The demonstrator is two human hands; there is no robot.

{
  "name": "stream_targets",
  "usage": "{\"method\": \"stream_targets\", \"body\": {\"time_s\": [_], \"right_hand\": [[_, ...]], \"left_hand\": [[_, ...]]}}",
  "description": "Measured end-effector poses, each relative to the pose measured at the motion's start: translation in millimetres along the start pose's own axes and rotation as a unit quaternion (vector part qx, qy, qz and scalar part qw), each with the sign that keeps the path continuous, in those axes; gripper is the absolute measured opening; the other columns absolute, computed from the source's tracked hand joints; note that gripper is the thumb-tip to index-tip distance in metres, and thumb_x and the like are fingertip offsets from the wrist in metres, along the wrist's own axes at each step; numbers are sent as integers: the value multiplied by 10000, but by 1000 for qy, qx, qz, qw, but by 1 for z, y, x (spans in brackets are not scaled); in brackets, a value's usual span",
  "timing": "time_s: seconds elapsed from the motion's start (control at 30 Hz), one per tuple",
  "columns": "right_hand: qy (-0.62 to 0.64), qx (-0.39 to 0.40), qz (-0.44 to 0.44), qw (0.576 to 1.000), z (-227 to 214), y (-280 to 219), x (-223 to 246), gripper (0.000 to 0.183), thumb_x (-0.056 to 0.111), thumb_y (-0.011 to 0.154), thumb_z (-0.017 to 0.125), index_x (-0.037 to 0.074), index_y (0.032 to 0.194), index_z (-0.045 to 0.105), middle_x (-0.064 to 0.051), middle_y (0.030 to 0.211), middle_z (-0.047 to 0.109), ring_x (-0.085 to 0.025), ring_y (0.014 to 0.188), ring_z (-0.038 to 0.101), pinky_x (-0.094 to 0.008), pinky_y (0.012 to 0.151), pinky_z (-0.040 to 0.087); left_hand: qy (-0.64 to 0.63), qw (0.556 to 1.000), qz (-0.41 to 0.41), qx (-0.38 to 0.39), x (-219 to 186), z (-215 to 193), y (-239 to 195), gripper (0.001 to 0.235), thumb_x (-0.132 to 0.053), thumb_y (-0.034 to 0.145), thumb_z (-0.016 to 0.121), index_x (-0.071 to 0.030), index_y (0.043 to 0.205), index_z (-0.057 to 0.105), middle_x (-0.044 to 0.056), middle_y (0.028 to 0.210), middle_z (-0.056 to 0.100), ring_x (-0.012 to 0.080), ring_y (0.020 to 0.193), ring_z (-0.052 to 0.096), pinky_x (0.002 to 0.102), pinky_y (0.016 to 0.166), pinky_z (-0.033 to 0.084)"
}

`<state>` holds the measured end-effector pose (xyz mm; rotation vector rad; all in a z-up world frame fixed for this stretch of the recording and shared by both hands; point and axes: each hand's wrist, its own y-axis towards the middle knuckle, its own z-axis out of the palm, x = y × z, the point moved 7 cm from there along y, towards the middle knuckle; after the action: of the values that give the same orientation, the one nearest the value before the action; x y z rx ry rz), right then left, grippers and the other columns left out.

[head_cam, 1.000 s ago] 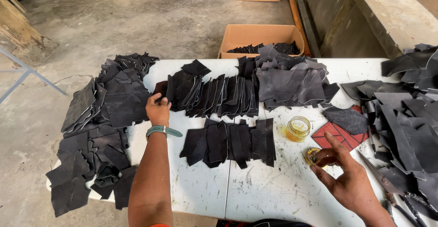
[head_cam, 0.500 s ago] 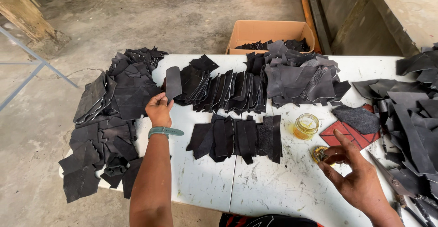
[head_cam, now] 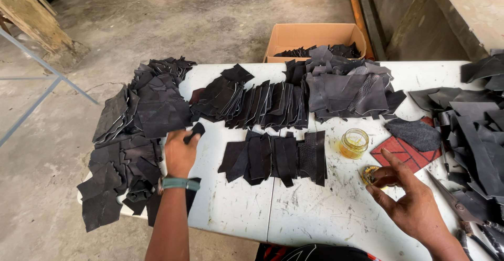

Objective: The person repeatedly picks up small black fabric pieces, dips a finger into a small jar of yellow liquid, and applies the liquid to the edges of the fabric. The person then places the treated pieces into a growing stack on the table.

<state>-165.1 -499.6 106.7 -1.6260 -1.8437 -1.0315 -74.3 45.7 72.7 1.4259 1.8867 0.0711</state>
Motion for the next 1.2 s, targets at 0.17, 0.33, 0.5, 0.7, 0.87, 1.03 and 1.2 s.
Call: {"method": "stream_targets", "body": {"time_s": [0.17, 0.33, 0.5, 0.7, 0.87, 1.03, 1.2], "right_hand": [[3, -12, -31, 999, -1, 0, 10, 896, 90, 729, 803, 120, 1532, 407, -48, 1017, 736, -163, 912, 750, -318, 822, 582], [5, -13, -29, 999, -4, -2, 9, 921, 89, 724, 805, 129, 1546, 393, -47, 983, 730, -161, 898, 740, -316, 834, 577], [8, -16, -58, 998, -9, -3, 11, 910, 83, 744, 794, 128, 1555, 385, -38, 948, 727, -155, 894, 735, -312, 869, 568], [5, -17, -30, 999, -12, -4, 7, 937, 76, 728, 806, 148, 1557, 376, -36, 942, 738, -153, 876, 745, -306, 861, 573], [11, -24, -32, 999, -14, -4, 0, 913, 58, 736, 794, 140, 1548, 383, -52, 978, 733, -160, 883, 746, -305, 848, 571], [-18, -78, -50, 996, -21, 2, 10, 1027, 93, 715, 825, 130, 1591, 291, -93, 1070, 713, -193, 1001, 714, -341, 869, 558], [60, -71, -47, 995, -15, 12, 36, 1265, 188, 664, 869, 116, 1637, 64, -197, 1449, 544, -308, 1394, 504, -401, 924, 554]], "left_hand": [[-145, 988, 32, 37, -36, 60, 52, 241, -183, 868, 782, -54, 1071, 770, 151, 1128, 733, 339, 1023, 709, 414, 868, 554], [-161, 983, -10, 92, -38, 110, 77, 274, -134, 836, 792, -36, 1088, 745, 165, 1124, 731, 333, 1070, 705, 402, 942, 539], [-55, 985, 2, 165, -23, 139, 82, 284, -102, 869, 740, -41, 1145, 713, 212, 1172, 694, 387, 1106, 663, 442, 939, 533], [11, 997, 35, 63, -3, 145, 91, 323, 32, 940, 542, -16, 1239, 655, 273, 1127, 697, 437, 1057, 684, 490, 920, 551], [34, 996, 34, -75, -6, 73, 105, 300, -10, 917, 560, -14, 1197, 665, 265, 1089, 709, 436, 931, 715, 467, 826, 585], [104, 973, 204, -3, -92, -35, 103, 256, -44, 967, 576, -47, 1187, 707, 225, 1086, 718, 435, 893, 706, 492, 787, 578], [86, 933, 317, 145, -203, -87, 46, 302, -15, 937, 528, -90, 1156, 721, 166, 1048, 735, 390, 866, 723, 476, 791, 588]]}}
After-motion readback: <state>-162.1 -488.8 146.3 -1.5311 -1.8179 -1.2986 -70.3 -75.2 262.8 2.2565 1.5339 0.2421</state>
